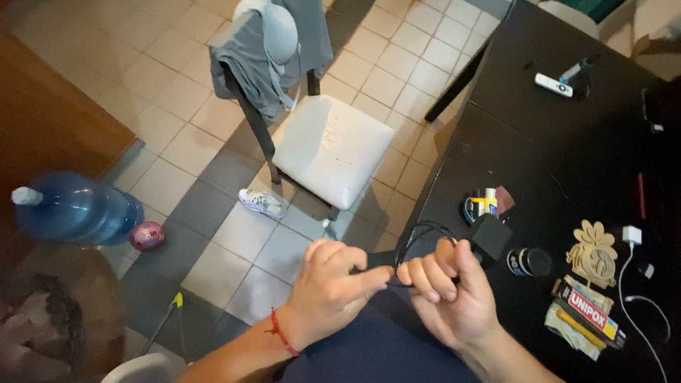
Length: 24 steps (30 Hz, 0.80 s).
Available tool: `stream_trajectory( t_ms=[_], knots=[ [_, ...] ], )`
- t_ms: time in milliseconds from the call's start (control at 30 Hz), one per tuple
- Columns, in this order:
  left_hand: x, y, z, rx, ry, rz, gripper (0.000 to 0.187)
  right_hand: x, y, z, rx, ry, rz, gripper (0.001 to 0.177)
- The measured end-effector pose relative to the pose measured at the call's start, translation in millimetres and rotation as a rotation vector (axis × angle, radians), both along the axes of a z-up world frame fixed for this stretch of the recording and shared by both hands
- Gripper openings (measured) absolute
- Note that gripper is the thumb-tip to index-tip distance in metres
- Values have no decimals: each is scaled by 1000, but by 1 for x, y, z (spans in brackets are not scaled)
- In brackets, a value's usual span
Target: The person organizes a power adapter by neatly wrapping its long power cord around the adapter's body.
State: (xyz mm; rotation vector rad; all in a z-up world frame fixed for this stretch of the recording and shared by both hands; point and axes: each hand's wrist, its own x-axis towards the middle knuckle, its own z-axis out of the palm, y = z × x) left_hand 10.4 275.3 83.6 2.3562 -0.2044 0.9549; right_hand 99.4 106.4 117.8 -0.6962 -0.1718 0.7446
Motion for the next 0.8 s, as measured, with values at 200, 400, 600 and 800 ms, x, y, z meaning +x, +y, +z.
stream_trajectory(
  t_ms=[200, 400, 600, 800],
  knots=[
    [1, -16, -13, -802, 600, -332, 38, -4, -2, 1, 26, -169, 144, 53],
    [4, -22, -5, -1029, 727, -263, 16, -8, -14, -28, -179, -230, 254, 59],
    [10, -26, -36, -1445, 658, -428, 8, -8, -16, -40, -383, -281, -10, 52],
    [-2, -9, -35, -1501, 859, -1080, 29, -6, -12, -37, -395, -151, 84, 54]
  ],
)
